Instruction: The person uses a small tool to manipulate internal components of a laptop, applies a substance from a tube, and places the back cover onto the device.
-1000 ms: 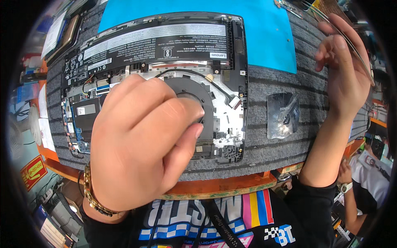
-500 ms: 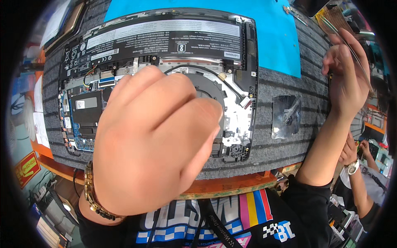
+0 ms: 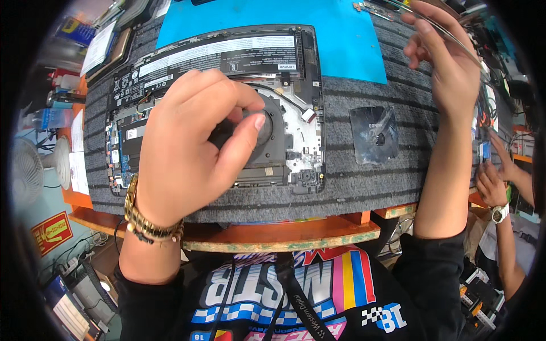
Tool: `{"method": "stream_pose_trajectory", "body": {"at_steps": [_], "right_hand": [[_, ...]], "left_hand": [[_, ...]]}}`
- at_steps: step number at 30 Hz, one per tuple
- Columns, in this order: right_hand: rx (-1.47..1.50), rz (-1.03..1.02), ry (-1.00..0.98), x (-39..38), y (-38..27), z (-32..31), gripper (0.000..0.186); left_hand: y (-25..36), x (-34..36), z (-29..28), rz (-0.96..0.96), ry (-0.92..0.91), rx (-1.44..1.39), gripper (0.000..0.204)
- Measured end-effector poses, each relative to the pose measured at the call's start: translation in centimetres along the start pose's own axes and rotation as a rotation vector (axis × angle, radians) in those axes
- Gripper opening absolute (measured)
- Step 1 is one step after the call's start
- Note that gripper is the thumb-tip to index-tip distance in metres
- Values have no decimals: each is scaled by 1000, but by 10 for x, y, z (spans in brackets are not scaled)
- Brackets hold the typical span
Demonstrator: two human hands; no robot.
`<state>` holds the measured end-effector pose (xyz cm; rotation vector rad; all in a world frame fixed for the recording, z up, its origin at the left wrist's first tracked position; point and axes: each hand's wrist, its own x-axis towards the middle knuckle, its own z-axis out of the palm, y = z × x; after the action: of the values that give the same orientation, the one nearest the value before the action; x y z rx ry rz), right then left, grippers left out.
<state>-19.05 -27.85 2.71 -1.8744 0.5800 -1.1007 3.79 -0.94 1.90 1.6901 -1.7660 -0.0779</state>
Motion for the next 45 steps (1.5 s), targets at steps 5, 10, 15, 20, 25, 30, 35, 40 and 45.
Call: {"method": "stream_pose_trajectory", "body": {"at_steps": [5,10,15,20,25,30,35,40,45], "right_hand": [[74,57,-8,4,-1,-2,25],[94,139,-42,5,-1,-4,23],[85,143,-37,4,-2,-1,21],[88,129,-23,6,0,0,20],[112,130,-37,6,2,0,22],[-18,-24,-46,-1,12,-7,25],[63,11,-70,3,14,5,23],[124,-5,-13,4,25,4,22],[79,-82,123,0,15,-4,21]], "left_hand": [[3,-4,0,2,-14,-86,8],[12,-6,14,78,-89,-141,11],[12,-9,26,153,-81,-120,14],[16,-11,27,179,-106,-121,16],[18,-14,30,161,-140,-134,17],[19,-11,32,190,-154,-125,17],[22,-17,23,156,-137,-79,11],[16,-12,23,158,-71,-100,9],[15,-6,17,135,3,-93,7]]}}
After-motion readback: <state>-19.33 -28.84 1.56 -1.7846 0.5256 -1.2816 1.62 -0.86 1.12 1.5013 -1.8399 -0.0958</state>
